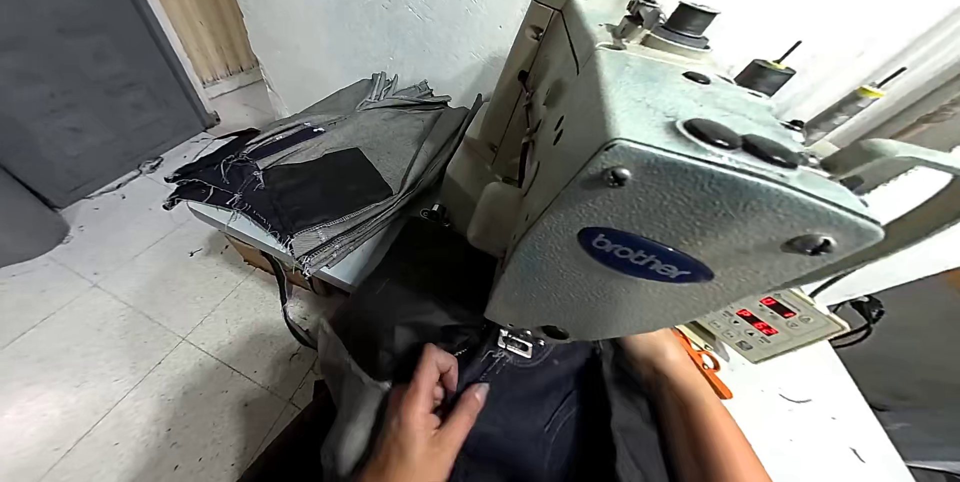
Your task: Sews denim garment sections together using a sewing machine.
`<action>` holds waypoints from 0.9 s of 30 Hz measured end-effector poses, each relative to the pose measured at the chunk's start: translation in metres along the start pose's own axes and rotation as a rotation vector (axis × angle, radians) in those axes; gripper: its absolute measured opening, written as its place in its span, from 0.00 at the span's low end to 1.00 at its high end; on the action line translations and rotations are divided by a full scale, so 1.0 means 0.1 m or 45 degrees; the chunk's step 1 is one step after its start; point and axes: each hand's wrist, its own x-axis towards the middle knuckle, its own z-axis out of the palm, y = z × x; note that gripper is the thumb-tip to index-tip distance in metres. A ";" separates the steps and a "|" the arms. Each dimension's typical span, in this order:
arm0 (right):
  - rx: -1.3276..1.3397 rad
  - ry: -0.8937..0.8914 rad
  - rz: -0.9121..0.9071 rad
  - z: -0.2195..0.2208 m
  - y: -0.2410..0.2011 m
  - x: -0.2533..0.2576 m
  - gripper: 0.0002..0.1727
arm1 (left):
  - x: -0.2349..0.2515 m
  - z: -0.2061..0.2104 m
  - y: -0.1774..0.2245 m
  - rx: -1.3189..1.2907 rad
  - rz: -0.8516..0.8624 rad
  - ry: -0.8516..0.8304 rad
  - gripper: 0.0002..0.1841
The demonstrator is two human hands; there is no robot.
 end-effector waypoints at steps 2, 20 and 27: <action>0.263 -0.003 -0.196 0.02 0.16 -0.23 0.13 | 0.24 -0.39 -0.27 0.414 0.566 -0.163 0.05; 0.656 0.450 -0.093 0.49 0.17 -0.67 0.20 | 0.96 -0.58 -0.45 1.025 1.215 -0.302 0.17; 0.637 0.464 -0.113 0.46 0.24 -0.67 0.18 | 0.99 -0.56 -0.38 1.015 1.204 -0.328 0.16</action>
